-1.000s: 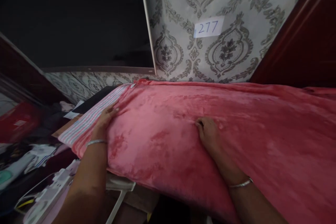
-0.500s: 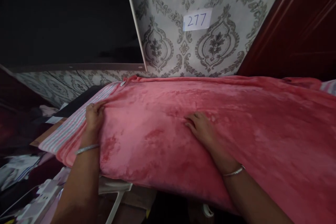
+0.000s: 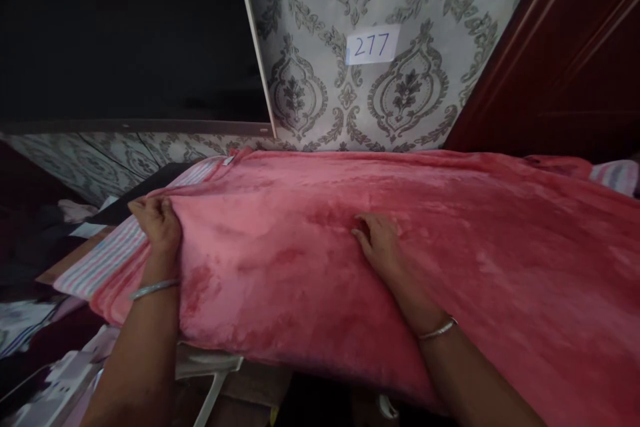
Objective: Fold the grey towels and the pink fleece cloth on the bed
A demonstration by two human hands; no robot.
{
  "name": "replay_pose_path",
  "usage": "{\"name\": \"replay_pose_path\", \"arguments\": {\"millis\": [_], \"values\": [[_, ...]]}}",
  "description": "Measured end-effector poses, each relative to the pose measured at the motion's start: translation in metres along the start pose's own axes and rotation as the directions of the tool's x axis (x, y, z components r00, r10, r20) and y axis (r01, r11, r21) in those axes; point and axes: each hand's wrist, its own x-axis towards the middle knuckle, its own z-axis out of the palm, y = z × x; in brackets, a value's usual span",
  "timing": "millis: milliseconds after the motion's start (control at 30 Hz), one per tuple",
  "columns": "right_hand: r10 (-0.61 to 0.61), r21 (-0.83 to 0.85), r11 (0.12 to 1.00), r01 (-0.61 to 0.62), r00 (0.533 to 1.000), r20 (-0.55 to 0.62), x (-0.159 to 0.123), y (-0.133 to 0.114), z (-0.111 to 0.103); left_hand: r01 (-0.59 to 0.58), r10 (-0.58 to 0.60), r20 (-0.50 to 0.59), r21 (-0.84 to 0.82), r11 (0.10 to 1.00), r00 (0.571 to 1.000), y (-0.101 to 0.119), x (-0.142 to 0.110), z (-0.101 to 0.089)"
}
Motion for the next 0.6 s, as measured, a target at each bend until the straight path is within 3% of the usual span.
{"name": "replay_pose_path", "arguments": {"millis": [133,267,433,600], "values": [[0.007,-0.026,1.0,-0.006,1.0,0.022,0.002,0.013,-0.012,0.007,-0.007,-0.018,-0.021,1.0,1.0,0.006,0.002,0.0],[-0.006,-0.067,0.998,0.014,0.993,0.114,0.003,0.022,-0.023,-0.055,0.054,-0.023,-0.028,0.998,0.998,0.007,0.002,-0.001],[-0.002,-0.09,0.996,0.022,0.975,0.221,0.001,0.03,-0.022,-0.059,0.06,-0.033,0.031,0.998,0.998,0.006,0.003,0.0],[0.019,-0.087,0.996,0.002,0.971,0.238,0.003,0.027,-0.021,-0.056,0.057,-0.013,0.074,0.996,0.998,0.008,0.003,0.001]]}}
